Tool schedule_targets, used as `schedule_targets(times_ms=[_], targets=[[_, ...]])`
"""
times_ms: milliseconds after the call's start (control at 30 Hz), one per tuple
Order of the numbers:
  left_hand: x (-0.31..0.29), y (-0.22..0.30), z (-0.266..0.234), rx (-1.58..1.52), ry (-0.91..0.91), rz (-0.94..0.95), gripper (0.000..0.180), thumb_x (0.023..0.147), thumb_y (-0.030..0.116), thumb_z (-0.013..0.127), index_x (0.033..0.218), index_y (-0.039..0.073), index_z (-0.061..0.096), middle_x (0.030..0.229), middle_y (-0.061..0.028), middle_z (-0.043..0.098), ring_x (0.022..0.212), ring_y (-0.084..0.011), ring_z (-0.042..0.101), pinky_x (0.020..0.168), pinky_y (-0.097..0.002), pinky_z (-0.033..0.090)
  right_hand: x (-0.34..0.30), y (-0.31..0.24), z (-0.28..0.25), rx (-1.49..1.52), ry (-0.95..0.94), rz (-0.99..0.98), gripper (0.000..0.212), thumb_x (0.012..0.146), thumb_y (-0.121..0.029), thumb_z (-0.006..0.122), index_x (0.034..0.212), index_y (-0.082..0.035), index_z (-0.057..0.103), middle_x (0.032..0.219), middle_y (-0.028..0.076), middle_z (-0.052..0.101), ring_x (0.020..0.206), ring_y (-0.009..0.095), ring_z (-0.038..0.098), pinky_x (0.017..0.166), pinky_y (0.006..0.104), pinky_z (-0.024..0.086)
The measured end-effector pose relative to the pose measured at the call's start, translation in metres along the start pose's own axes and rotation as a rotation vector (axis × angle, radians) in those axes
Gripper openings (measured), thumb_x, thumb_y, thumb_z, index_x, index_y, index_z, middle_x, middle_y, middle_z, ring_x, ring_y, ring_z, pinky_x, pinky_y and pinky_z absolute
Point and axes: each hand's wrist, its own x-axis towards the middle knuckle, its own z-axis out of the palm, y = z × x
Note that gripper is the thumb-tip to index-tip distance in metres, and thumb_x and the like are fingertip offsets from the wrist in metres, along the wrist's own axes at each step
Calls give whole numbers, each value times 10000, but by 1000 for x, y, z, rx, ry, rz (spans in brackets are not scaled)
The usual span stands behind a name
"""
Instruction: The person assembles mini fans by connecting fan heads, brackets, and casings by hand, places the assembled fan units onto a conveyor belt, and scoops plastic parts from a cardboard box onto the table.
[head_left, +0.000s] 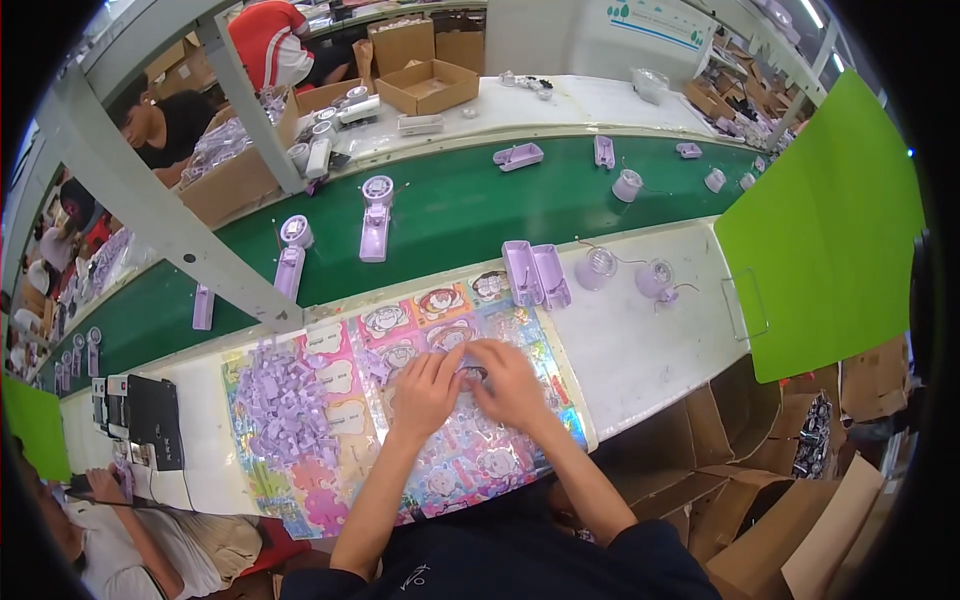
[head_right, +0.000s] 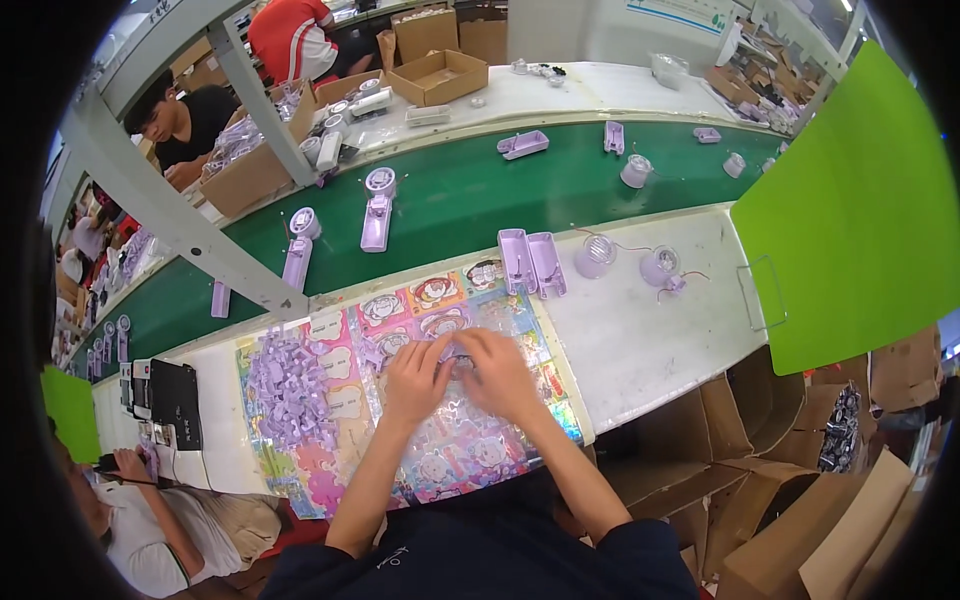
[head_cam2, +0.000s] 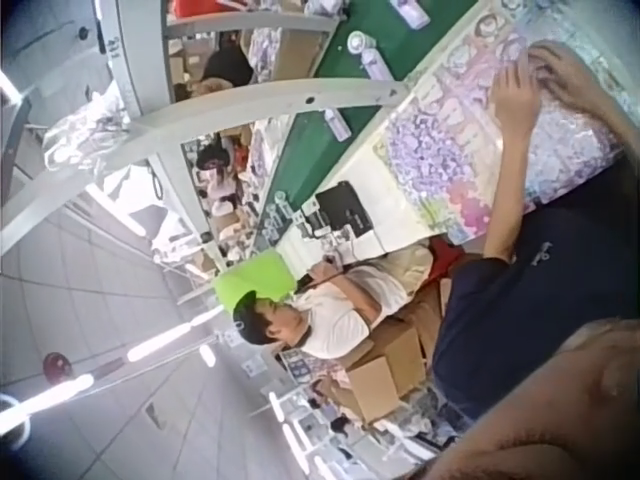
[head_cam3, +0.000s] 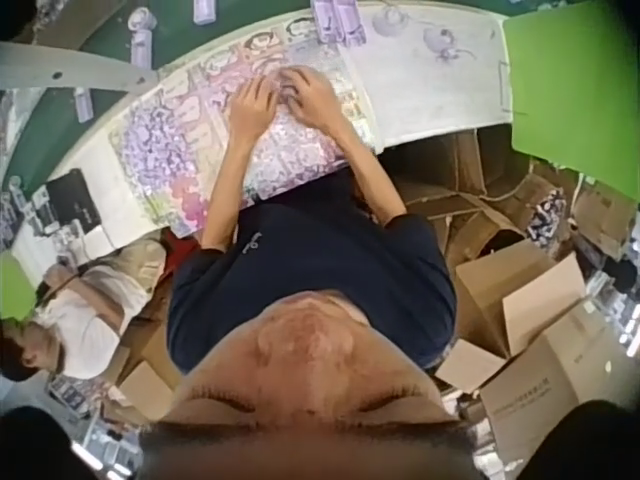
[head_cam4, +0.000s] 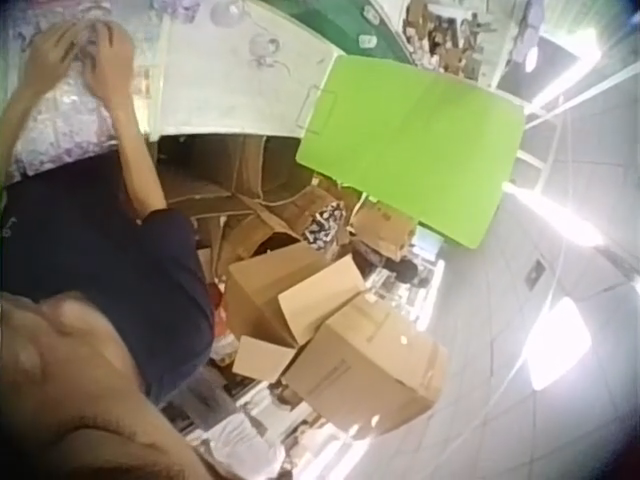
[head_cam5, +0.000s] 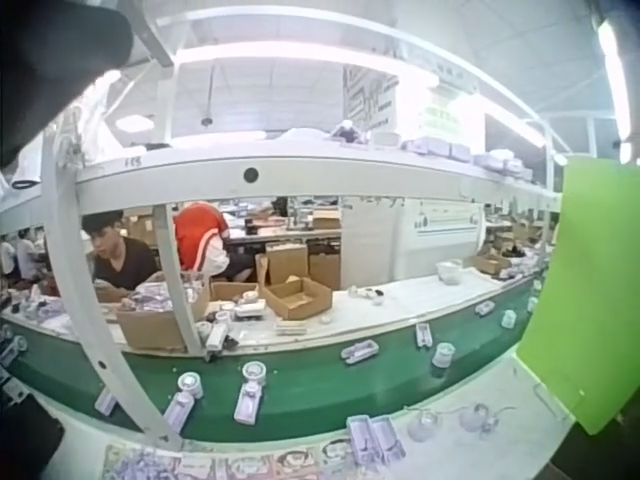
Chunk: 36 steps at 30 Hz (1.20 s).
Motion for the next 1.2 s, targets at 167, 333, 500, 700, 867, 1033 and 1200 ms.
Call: schedule_targets(times_ms=[167,333,500,700,867,1033,1200], targets=[[-8,-5,2,-20,73,-6,368,863,124,699,1211,17,642,935,-141,680,850,-315,636,708,-428,522,6,-6,28,16,-38,-41,460,749,-44,688,1204,-31,622,1123,146,642,1013,365,619,871,431,480],[-7,2,-4,-23,124,-15,420,847,203,727,1213,17,634,1038,-131,665,968,-313,626,836,-433,500,3,-3,21,230,-39,69,323,806,-29,699,1126,-19,653,1025,127,639,852,285,643,770,368,505],[4,5,-8,-58,41,-43,354,847,231,735,1139,40,675,1157,-138,634,1095,-344,582,926,-472,469,2,8,15,576,105,265,236,879,-80,740,1088,1,663,962,83,628,721,165,614,670,279,500],[-11,-13,2,-7,51,-154,181,802,115,725,972,55,710,1116,-112,627,1111,-345,564,963,-484,433,34,74,-48,286,654,435,155,994,-161,609,1060,-20,609,922,61,537,860,145,521,750,313,431],[-11,-16,2,115,255,-305,190,759,28,686,947,57,702,1084,-115,617,1126,-343,539,967,-487,412,80,138,-102,-326,668,203,187,1007,-164,545,1108,-15,592,993,181,601,948,354,561,842,451,440],[-10,-10,-1,132,296,-93,220,710,31,682,928,61,695,1010,-110,617,1030,-337,591,885,-479,454,79,173,-104,-515,367,241,242,998,-184,531,1168,-19,578,1061,222,657,1013,419,585,857,536,447],[-19,1,-3,-12,314,-104,238,733,22,690,969,52,691,987,-106,632,1002,-289,603,846,-433,471,74,145,-109,-119,613,337,266,1079,-213,411,1162,11,527,997,189,652,903,310,638,807,390,489]])
